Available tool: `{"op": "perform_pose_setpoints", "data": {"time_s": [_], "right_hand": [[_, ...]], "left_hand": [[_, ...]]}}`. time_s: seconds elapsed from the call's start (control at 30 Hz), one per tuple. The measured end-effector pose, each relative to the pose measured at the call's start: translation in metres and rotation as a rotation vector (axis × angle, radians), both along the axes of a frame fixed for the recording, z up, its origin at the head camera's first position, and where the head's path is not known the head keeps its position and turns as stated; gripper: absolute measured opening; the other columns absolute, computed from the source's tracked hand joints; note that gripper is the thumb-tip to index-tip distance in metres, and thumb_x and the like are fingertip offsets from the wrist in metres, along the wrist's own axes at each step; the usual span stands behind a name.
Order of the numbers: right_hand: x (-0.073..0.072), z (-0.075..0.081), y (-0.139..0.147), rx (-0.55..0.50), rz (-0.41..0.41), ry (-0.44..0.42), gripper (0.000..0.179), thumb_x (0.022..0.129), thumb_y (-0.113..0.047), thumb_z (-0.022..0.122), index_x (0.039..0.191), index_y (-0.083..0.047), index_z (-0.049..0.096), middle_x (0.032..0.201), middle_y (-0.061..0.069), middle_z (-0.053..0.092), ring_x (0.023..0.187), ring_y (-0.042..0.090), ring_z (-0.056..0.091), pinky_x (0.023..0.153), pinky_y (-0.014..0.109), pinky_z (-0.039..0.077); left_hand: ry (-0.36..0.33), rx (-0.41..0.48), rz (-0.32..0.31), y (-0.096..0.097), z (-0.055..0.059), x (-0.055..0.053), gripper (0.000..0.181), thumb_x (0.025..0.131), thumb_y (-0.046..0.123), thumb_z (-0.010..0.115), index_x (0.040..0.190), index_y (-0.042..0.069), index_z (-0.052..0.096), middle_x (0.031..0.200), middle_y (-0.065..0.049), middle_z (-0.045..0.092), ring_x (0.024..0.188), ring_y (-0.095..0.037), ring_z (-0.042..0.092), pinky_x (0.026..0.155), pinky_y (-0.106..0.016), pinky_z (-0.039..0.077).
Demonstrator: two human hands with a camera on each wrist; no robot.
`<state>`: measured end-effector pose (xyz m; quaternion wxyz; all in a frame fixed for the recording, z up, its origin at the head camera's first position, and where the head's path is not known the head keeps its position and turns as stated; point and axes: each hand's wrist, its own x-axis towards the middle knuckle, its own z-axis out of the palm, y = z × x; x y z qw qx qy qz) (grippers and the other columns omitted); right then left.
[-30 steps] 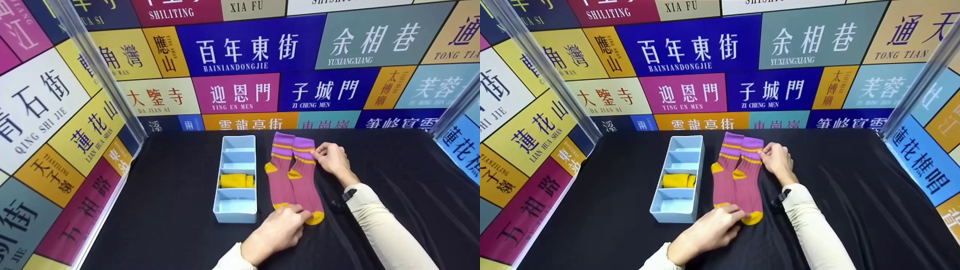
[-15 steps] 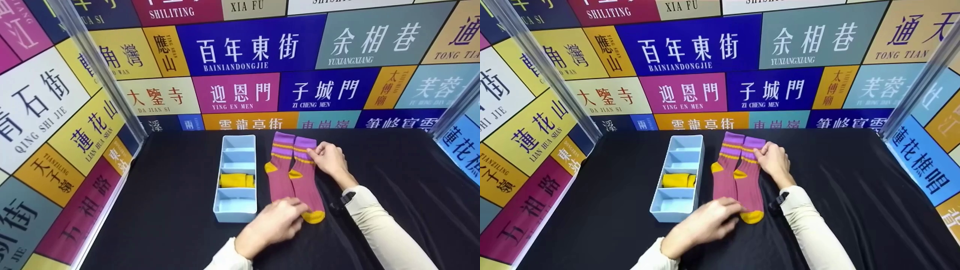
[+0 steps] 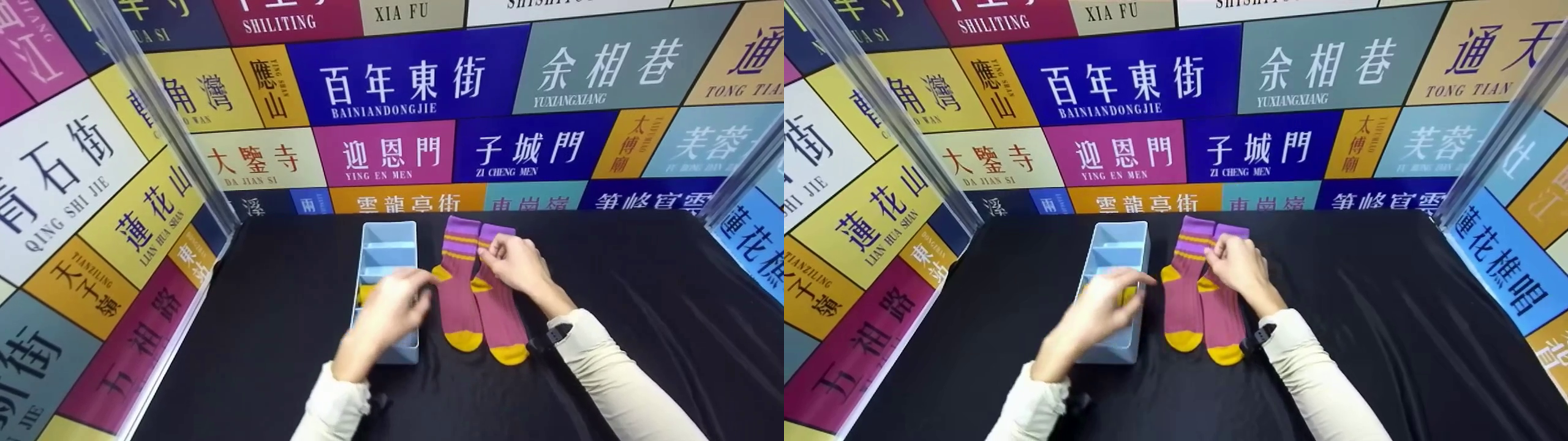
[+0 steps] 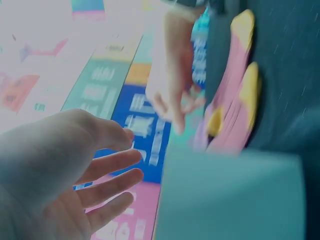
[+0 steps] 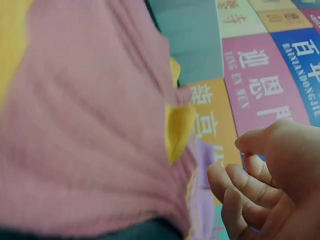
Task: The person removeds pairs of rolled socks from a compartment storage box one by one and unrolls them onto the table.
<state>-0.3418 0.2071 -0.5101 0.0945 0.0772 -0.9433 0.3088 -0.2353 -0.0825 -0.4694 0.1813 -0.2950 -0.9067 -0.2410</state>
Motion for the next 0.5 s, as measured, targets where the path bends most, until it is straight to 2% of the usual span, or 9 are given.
{"op": "perform_pose_setpoints", "data": {"time_s": [0.13, 0.27, 0.5], "right_hand": [[0.005, 0.006, -0.012, -0.019, 0.059, 0.012, 0.028, 0.1, -0.042, 0.076, 0.083, -0.021, 0.066, 0.073, -0.001, 0.067, 0.066, 0.02, 0.063, 0.059, 0.035, 0.047], [0.012, 0.012, -0.025, -0.07, 0.138, 0.011, 0.025, 0.1, -0.035, 0.077, 0.085, -0.02, 0.065, 0.073, 0.001, 0.065, 0.064, 0.018, 0.062, 0.056, 0.031, 0.048], [0.026, 0.027, -0.055, -0.148, 0.274, -0.016, 0.029, 0.101, -0.035, 0.079, 0.08, -0.019, 0.064, 0.068, -0.002, 0.064, 0.062, 0.016, 0.061, 0.056, 0.026, 0.046]], "left_hand": [[-0.007, 0.1, 0.086, -0.03, -0.001, -0.014, 0.022, 0.097, 0.006, 0.071, 0.115, 0.015, 0.079, 0.116, -0.004, 0.078, 0.114, -0.028, 0.071, 0.101, -0.042, 0.059], [-0.02, 0.199, 0.175, -0.053, -0.01, -0.028, 0.02, 0.095, 0.003, 0.072, 0.111, 0.012, 0.079, 0.119, -0.007, 0.076, 0.118, -0.032, 0.069, 0.107, -0.047, 0.056], [-0.044, 0.322, 0.262, -0.072, -0.031, -0.042, 0.019, 0.095, 0.002, 0.071, 0.11, 0.009, 0.079, 0.129, -0.017, 0.072, 0.123, -0.037, 0.069, 0.11, -0.051, 0.054]]}}
